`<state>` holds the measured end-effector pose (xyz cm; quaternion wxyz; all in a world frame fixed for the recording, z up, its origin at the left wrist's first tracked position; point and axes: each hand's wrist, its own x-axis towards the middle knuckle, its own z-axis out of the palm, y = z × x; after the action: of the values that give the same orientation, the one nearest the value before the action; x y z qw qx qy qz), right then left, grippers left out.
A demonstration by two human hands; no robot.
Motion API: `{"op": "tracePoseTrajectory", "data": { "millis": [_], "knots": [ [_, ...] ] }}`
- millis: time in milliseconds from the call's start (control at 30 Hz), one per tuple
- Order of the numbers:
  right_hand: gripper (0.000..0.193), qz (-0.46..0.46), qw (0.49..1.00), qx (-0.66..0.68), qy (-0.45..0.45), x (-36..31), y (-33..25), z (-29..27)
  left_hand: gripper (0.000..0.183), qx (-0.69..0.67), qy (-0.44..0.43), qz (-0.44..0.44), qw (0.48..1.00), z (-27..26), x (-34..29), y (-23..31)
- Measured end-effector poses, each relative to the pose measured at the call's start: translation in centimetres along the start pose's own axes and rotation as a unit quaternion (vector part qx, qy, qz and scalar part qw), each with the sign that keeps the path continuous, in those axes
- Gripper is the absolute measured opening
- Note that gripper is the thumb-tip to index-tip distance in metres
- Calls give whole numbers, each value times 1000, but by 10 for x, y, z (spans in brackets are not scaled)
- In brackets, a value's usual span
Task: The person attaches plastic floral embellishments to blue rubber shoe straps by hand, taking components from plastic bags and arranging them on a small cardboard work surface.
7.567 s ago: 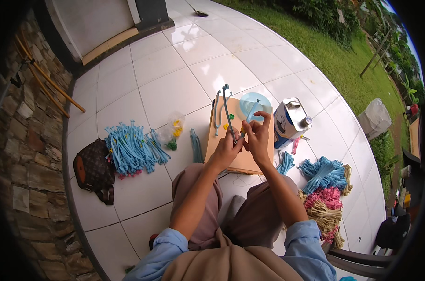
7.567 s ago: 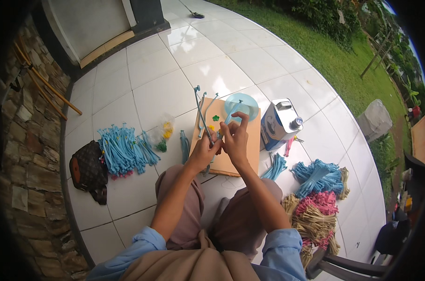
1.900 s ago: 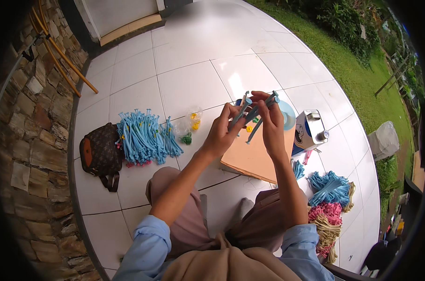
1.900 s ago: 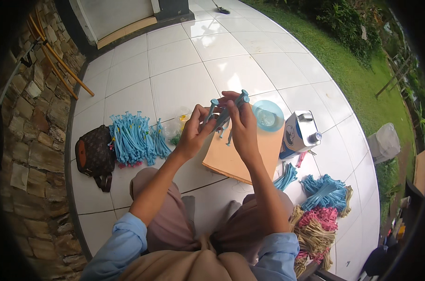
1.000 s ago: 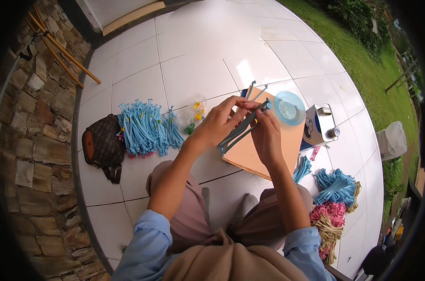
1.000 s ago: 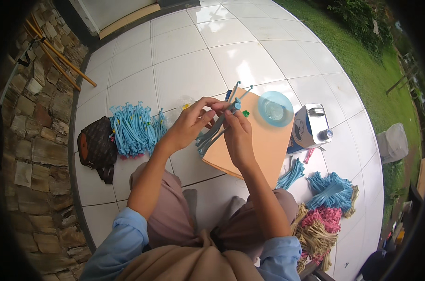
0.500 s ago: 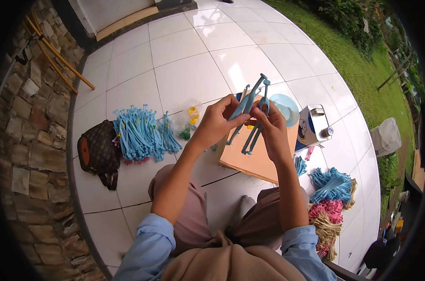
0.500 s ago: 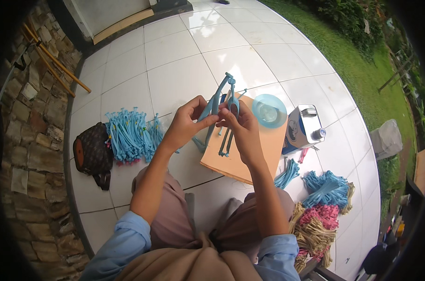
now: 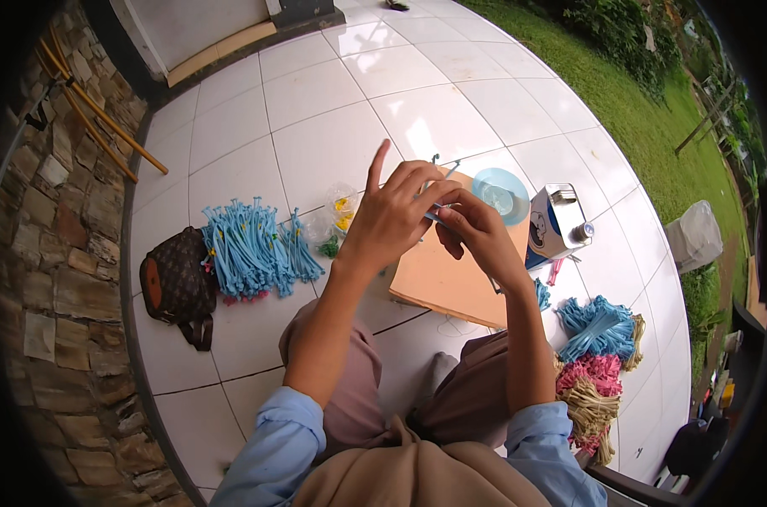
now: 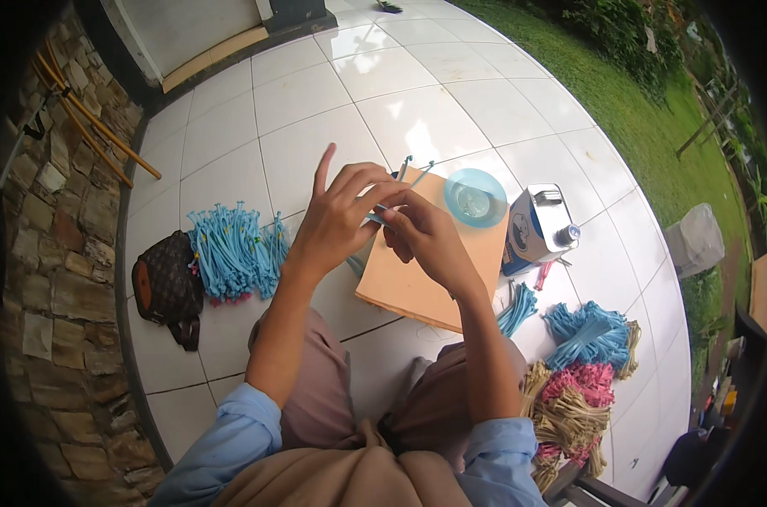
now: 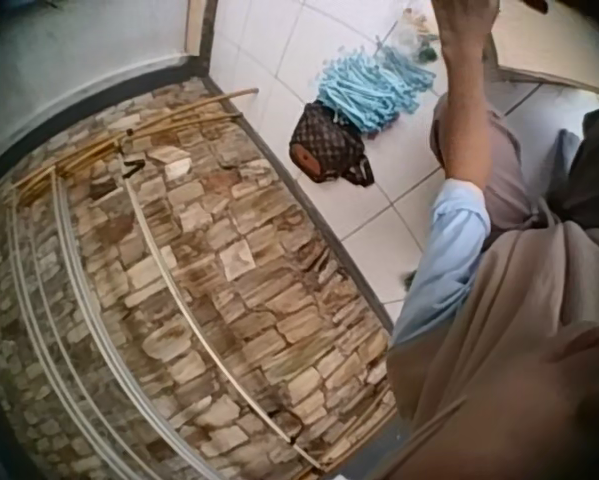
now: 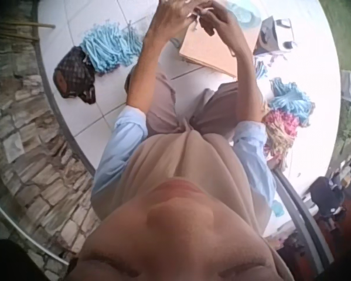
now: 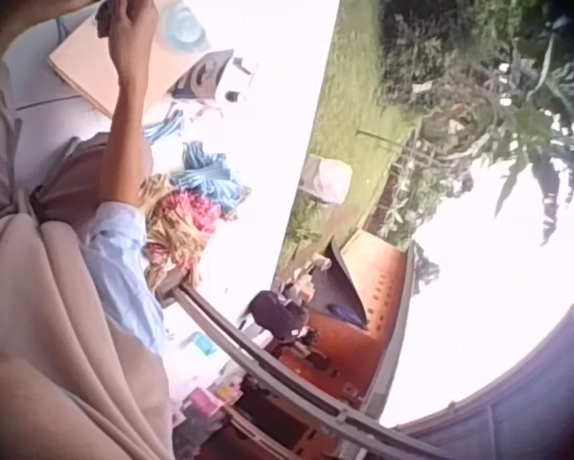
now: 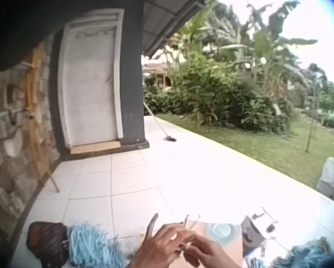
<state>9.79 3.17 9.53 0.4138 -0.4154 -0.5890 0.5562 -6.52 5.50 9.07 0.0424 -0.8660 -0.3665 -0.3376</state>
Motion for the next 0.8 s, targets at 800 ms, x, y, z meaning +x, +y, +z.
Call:
{"op": "tracePoseTrajectory", "data": {
  "millis": [800],
  "knots": [
    [24,-140,956,199,165,-3,14,-44,17,-369,-46,-274,887,47,-41,-16]
  ]
}}
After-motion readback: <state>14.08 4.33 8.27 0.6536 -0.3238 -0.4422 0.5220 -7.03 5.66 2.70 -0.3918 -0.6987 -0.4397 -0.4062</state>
